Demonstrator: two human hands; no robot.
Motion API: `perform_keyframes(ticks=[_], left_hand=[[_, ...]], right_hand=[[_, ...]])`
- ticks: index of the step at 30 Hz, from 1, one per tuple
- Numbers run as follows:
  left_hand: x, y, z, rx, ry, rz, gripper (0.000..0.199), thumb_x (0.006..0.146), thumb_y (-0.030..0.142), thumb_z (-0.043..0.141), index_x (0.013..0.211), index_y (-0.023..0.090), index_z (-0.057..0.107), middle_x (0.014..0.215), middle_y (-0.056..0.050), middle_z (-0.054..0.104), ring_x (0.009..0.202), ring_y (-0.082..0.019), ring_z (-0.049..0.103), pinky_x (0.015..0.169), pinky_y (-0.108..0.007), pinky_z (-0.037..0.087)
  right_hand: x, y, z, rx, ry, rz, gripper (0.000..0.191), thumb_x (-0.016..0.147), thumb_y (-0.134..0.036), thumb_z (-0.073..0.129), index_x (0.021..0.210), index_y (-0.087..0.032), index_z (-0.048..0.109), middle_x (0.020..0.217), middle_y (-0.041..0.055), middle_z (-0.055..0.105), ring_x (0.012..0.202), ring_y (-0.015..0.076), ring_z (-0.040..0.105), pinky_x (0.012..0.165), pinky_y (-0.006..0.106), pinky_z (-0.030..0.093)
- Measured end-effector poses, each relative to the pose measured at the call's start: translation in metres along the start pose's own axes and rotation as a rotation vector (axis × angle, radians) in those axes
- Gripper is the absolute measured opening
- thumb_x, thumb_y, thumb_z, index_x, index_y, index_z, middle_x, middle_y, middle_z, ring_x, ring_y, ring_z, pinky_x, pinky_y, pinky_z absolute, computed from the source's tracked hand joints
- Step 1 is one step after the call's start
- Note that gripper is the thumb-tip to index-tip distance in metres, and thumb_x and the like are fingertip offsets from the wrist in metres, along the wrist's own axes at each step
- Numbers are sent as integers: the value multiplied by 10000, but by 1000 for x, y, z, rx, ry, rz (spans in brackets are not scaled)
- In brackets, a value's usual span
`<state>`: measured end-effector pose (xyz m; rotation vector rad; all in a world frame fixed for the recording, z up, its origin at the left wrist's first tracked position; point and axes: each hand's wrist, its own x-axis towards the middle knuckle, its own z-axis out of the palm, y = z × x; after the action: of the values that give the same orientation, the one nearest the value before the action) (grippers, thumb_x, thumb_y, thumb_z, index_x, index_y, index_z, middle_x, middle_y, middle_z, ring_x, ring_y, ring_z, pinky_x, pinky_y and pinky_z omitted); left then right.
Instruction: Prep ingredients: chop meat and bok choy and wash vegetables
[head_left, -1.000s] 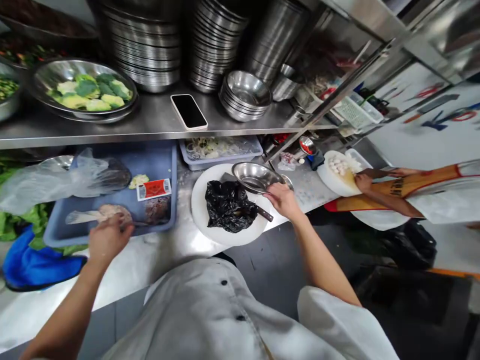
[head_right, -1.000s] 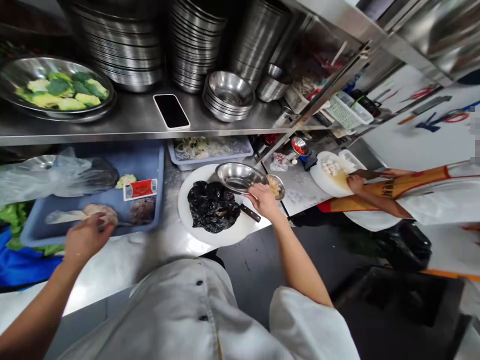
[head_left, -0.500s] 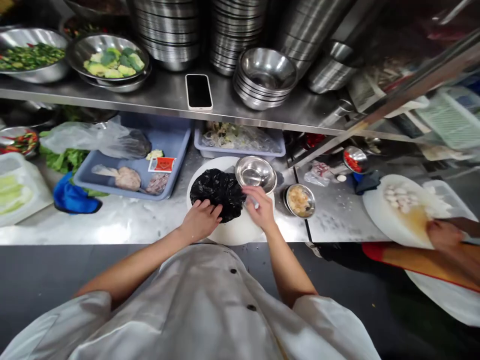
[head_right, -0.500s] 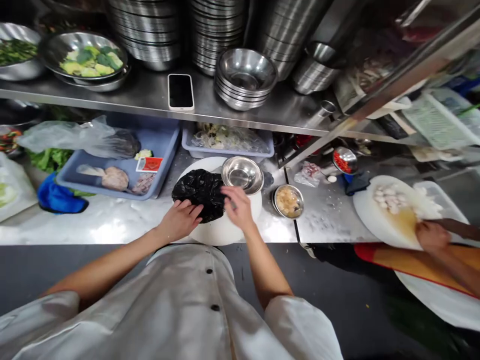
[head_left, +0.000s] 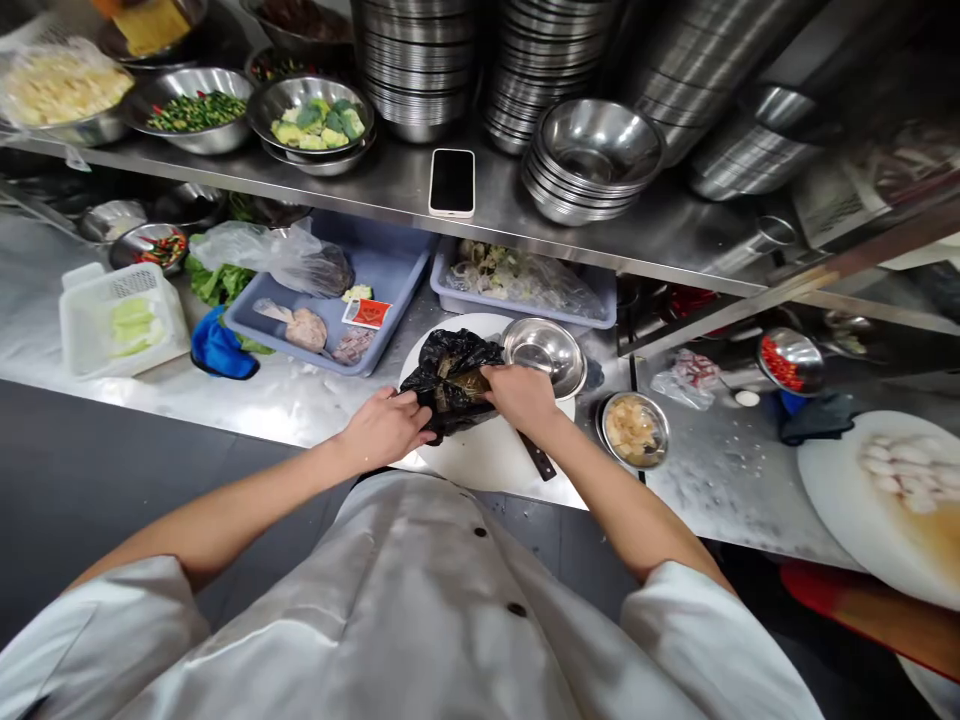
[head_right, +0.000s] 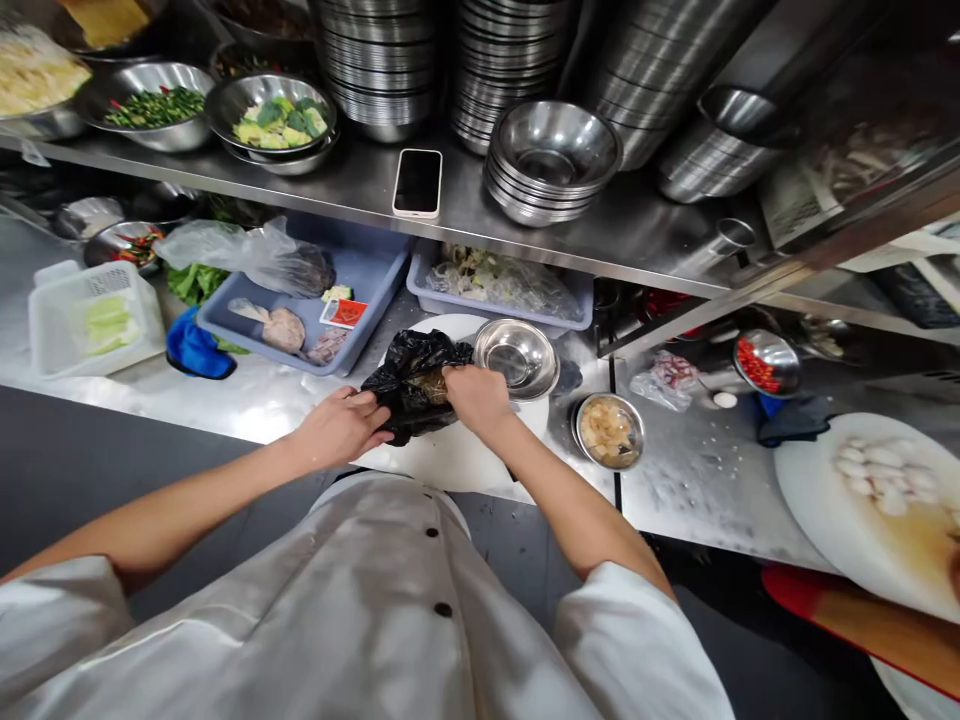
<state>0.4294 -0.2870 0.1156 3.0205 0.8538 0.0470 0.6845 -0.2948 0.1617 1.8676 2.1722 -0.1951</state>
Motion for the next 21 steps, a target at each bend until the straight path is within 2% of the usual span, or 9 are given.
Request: perform_keyframes(ticks=[4, 8, 10, 12, 14, 16, 17, 19, 21], left_hand=[[-3, 11, -12, 19, -37, -121, 304, 1060, 429, 575, 1002, 165, 715, 840, -105, 693, 906, -261, 667, 758, -363, 454], [-4, 20, -18, -40, -147, -301, 384, 1082, 466, 488, 1050, 163, 724, 920, -142, 724, 871, -267, 704, 681, -334, 478], [2, 18, -21, -81, -199, -366, 417, 1092, 479, 438, 1148, 169, 710, 970, -156, 741, 900, -278, 728, 668, -321, 495], [13, 15, -23, -114, -227, -408, 449, 1103, 475, 391, 1334, 183, 641, 983, -156, 756, 937, -296, 752, 693, -325, 523], [31, 12, -24, -123, -233, -454, 477, 1114, 409, 341, 1496, 180, 510, 961, -156, 767, 933, -308, 775, 742, -352, 551], [50, 10, -25, -122, -230, -486, 476, 1105, 301, 318, 1542, 154, 436, 931, -164, 774, 934, -321, 791, 790, -379, 569], [59, 8, -26, -129, -226, -490, 464, 1093, 260, 320, 1527, 143, 439, 924, -170, 776, 944, -328, 794, 806, -389, 574], [73, 2, -28, -157, -209, -488, 426, 1074, 235, 343, 1470, 147, 471, 941, -180, 781, 964, -342, 795, 823, -402, 583], [82, -6, -31, -182, -182, -497, 393, 1068, 256, 356, 1424, 163, 493, 967, -185, 784, 982, -352, 793, 825, -409, 589]], right_hand=[[-4, 3, 4, -22, 22, 89, 258, 1095, -310, 508, 1254, -227, 693, 1109, 124, 794, 1028, 293, 776, 782, 333, 568], [-6, 9, 10, 3, 50, 184, 263, 1078, -390, 566, 1279, -260, 677, 1140, 110, 790, 1053, 283, 767, 782, 318, 563], [-9, 9, 11, 6, 48, 201, 275, 1069, -406, 585, 1293, -269, 667, 1139, 99, 786, 1067, 284, 762, 782, 316, 565], [-11, -1, 10, -9, 46, 197, 337, 1062, -387, 592, 1374, -263, 624, 1186, 111, 765, 1056, 285, 762, 771, 320, 571], [-12, -20, 9, -45, 47, 192, 455, 1081, -313, 522, 1532, -250, 504, 1299, 160, 708, 977, 266, 770, 745, 329, 578], [-10, -44, 10, -72, 50, 193, 554, 1094, -211, 391, 1647, -209, 363, 1424, 238, 613, 910, 239, 764, 724, 339, 584], [-7, -55, 12, -74, 57, 192, 570, 1087, -164, 341, 1657, -170, 356, 1452, 271, 579, 928, 239, 758, 739, 347, 590], [0, -72, 18, -51, 82, 131, 525, 1060, -107, 336, 1553, -74, 515, 1395, 298, 613, 1053, 273, 728, 843, 385, 595], [10, -81, 28, 8, 136, 7, 423, 1030, -80, 404, 1330, -36, 700, 1233, 275, 706, 1176, 312, 676, 986, 438, 559]])
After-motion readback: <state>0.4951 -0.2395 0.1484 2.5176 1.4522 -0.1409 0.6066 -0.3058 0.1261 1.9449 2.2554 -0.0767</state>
